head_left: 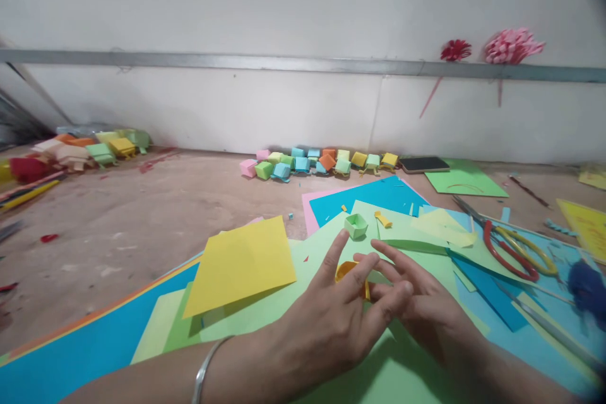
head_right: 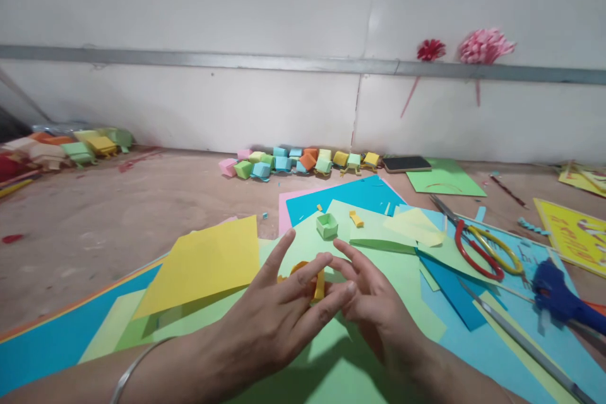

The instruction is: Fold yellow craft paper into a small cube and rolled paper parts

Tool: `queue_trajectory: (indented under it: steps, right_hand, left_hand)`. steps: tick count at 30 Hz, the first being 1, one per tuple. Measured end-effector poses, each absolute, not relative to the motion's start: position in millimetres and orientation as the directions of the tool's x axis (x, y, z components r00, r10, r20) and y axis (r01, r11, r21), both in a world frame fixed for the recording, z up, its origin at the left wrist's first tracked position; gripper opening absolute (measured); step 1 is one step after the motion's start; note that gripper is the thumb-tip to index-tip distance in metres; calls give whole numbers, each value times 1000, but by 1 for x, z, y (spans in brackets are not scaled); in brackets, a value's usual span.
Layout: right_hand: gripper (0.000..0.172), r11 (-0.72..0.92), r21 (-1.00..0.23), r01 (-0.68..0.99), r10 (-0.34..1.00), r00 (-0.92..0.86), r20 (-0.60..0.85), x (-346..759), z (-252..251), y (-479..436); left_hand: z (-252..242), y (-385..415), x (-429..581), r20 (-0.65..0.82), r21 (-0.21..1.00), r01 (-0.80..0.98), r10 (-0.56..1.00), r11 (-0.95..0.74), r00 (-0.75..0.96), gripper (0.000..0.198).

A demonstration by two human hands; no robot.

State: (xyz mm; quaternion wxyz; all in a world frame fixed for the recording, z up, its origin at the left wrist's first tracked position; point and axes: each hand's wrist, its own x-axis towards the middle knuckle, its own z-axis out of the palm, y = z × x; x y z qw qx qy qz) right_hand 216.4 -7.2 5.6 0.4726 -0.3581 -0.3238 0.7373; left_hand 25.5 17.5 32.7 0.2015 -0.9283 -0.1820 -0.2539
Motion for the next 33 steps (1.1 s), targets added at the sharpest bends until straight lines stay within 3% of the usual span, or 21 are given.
queue_trajectory:
  steps: [13,26,29,33]
  right_hand:
    - [77,-389,-768,-510,917,-294,-269,217,24,-4]
    - [73,-343,-800,-492,929,-305,-211,218,22,-5]
    - [70,-290,-899,-327,925,-337,-176,214,17,-6]
    - [59,-61,-998,10,924,-379,-60,210,18,-7]
  left_hand:
    - [43,13,24,507,-199,378,235,-904,829,42]
    - [39,13,26,524,-112,348,243,-931,816,51]
    - [37,15,25,502,-122,364,259,-923,825,49]
    - [32,17,26,521,-264,403,222,-876,824,44]
